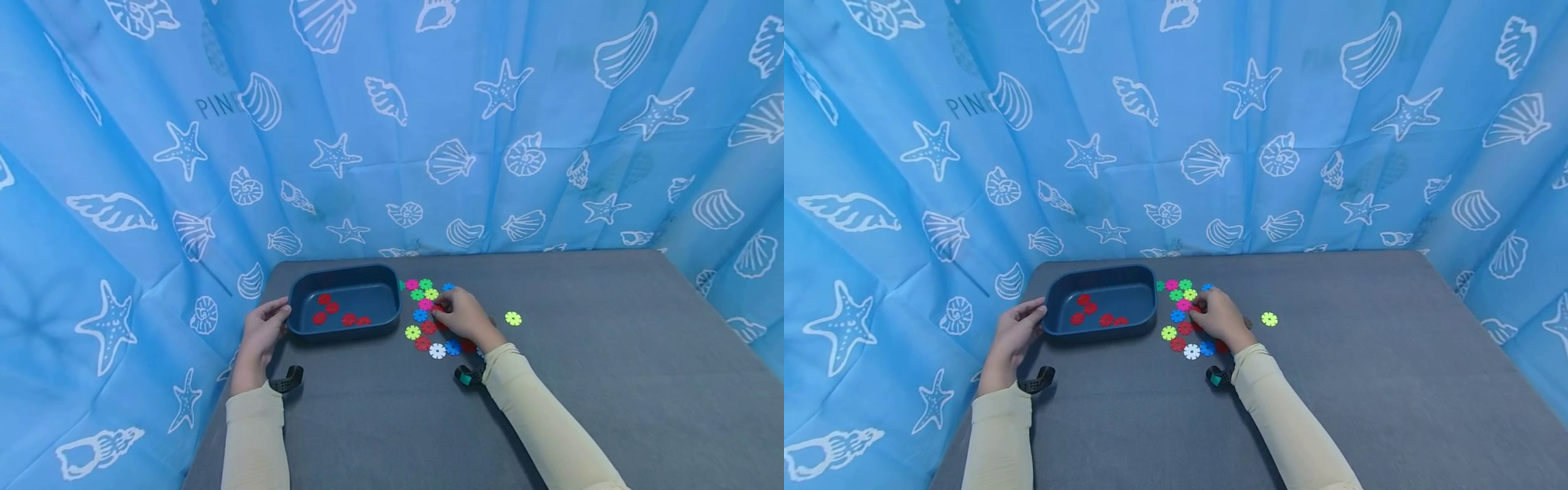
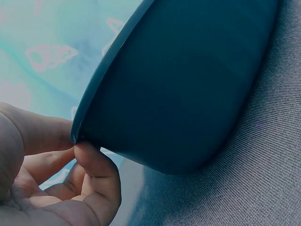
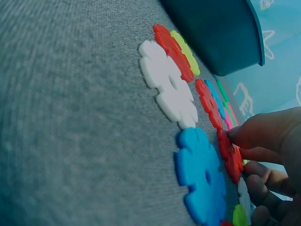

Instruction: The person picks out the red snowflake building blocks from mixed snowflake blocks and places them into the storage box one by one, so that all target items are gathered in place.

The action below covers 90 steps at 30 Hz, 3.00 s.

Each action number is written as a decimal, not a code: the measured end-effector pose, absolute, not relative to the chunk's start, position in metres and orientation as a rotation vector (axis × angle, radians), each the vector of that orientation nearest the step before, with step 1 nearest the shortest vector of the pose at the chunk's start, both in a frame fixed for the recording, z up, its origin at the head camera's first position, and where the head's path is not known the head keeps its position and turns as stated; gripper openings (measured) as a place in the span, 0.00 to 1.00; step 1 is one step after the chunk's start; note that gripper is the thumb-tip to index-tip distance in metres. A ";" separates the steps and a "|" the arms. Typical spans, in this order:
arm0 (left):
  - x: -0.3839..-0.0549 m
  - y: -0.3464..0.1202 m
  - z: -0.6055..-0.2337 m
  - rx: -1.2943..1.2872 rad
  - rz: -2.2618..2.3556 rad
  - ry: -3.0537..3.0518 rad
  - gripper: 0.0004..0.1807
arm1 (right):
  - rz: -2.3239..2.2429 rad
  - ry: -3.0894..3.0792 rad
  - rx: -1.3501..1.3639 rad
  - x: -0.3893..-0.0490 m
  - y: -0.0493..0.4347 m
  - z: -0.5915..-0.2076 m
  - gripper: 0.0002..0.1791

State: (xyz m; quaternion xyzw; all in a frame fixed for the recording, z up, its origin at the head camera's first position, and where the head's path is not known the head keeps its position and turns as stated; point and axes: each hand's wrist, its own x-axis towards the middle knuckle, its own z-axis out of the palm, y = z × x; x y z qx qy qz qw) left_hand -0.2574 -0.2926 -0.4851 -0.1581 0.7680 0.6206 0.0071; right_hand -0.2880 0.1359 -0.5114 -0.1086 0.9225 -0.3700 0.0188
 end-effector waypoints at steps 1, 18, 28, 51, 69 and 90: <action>-0.257 -0.292 -0.485 -0.493 1.942 2.406 0.25 | -1.144 2.865 -0.340 -0.288 0.136 -0.511 0.15; -0.255 -0.293 -0.485 -0.467 1.940 2.396 0.27 | -1.190 2.831 -0.348 -0.287 0.138 -0.512 0.10; -0.256 -0.294 -0.485 -0.465 1.952 2.377 0.27 | -1.443 2.781 -0.319 -0.284 0.140 -0.507 0.07; -0.255 -0.292 -0.482 -0.480 1.941 2.378 0.27 | -1.897 2.462 -0.210 -0.280 0.088 -0.481 0.11; -0.255 -0.294 -0.486 -0.485 1.951 2.361 0.27 | -1.901 2.360 -0.280 -0.279 0.074 -0.480 0.16; -0.255 -0.293 -0.485 -0.480 1.956 2.366 0.26 | -1.747 2.409 -0.322 -0.272 0.117 -0.491 0.18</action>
